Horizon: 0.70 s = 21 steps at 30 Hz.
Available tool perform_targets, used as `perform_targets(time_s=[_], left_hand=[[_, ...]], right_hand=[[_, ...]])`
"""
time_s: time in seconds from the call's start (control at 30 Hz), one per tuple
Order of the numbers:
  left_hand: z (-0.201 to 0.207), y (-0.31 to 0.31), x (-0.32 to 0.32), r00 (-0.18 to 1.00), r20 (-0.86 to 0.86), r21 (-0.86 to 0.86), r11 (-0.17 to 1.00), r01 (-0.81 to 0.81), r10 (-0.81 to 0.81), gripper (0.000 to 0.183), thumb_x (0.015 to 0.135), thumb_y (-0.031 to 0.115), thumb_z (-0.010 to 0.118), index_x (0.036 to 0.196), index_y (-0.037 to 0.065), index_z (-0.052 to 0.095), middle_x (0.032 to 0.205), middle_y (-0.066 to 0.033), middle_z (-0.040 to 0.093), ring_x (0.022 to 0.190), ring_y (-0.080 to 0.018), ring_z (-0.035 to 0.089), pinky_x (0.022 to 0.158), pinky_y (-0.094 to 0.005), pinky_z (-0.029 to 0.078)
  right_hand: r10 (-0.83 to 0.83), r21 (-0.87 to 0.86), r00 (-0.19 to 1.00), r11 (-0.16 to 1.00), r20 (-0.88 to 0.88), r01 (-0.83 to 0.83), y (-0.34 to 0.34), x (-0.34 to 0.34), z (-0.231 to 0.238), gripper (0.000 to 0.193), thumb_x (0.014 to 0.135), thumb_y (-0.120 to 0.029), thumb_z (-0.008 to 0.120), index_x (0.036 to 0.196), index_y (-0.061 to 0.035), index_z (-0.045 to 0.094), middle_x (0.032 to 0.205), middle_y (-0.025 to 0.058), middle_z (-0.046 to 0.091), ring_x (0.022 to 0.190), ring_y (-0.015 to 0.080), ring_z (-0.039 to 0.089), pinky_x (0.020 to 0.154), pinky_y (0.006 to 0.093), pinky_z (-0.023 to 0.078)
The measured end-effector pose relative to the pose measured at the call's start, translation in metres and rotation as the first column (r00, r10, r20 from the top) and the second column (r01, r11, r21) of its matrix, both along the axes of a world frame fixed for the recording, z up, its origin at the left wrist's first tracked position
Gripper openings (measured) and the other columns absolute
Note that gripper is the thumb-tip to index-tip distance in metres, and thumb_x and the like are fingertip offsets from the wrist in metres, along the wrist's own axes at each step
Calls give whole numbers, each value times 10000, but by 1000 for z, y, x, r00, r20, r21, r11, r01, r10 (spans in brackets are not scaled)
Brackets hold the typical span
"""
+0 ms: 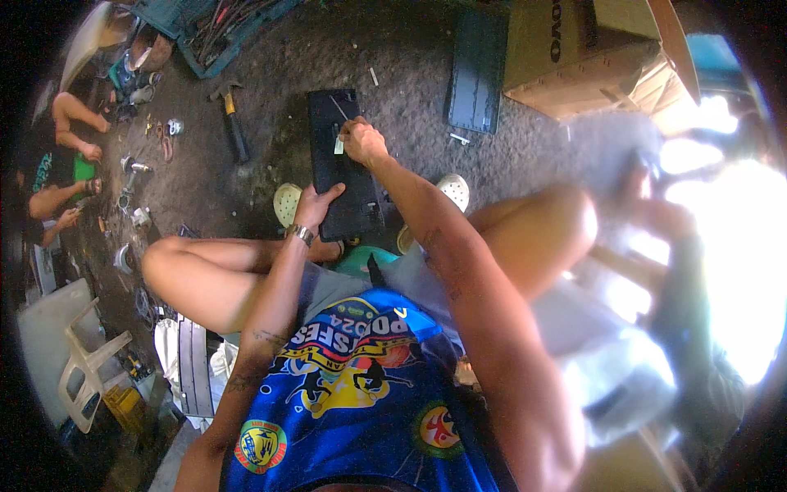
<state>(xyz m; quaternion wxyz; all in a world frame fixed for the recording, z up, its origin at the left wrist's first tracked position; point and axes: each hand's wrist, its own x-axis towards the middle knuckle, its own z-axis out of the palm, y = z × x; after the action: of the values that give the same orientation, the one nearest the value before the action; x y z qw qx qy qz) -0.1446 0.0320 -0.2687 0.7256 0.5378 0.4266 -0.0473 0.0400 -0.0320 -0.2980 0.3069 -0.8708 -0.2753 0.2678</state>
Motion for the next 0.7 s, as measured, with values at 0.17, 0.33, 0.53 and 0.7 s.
perform_targets(time_s=[0.17, 0.33, 0.53, 0.7], left_hand=[[37, -7, -4, 1000, 1, 32, 999, -10, 10, 365, 901, 190, 791, 1176, 5, 638, 1039, -79, 732, 859, -150, 690, 770, -322, 562], [79, -12, -10, 994, 110, 122, 992, -42, 29, 365, 901, 182, 790, 1134, -25, 600, 1010, -104, 720, 848, -137, 683, 727, -311, 575], [129, -1, -8, 939, 340, 161, 982, -101, 41, 318, 928, 148, 762, 1145, -24, 604, 1019, -76, 716, 844, -99, 658, 734, -273, 553], [165, -2, -11, 910, 415, 206, 972, -110, 14, 315, 930, 148, 758, 1148, -32, 618, 1030, -68, 719, 876, -95, 652, 776, -276, 551]], right_hand=[[-58, -23, 998, 998, 1, 58, 18, 37, 4, 271, 921, -286, 641, 1126, -135, 736, 1244, 155, 657, 1167, 377, 633, 986, 475, 515], [30, 82, 990, 996, 137, -42, 43, 85, 46, 308, 921, -311, 606, 1133, -129, 734, 1230, 147, 666, 1171, 373, 631, 1000, 475, 518], [-141, 271, 965, 959, 222, 78, 77, 129, 133, 294, 901, -297, 683, 1112, -101, 741, 1214, 156, 667, 1166, 343, 635, 1010, 435, 500], [-189, 388, 913, 921, 361, 37, 96, 178, 181, 320, 896, -335, 700, 1117, -109, 749, 1212, 156, 674, 1165, 343, 637, 1031, 423, 488]])
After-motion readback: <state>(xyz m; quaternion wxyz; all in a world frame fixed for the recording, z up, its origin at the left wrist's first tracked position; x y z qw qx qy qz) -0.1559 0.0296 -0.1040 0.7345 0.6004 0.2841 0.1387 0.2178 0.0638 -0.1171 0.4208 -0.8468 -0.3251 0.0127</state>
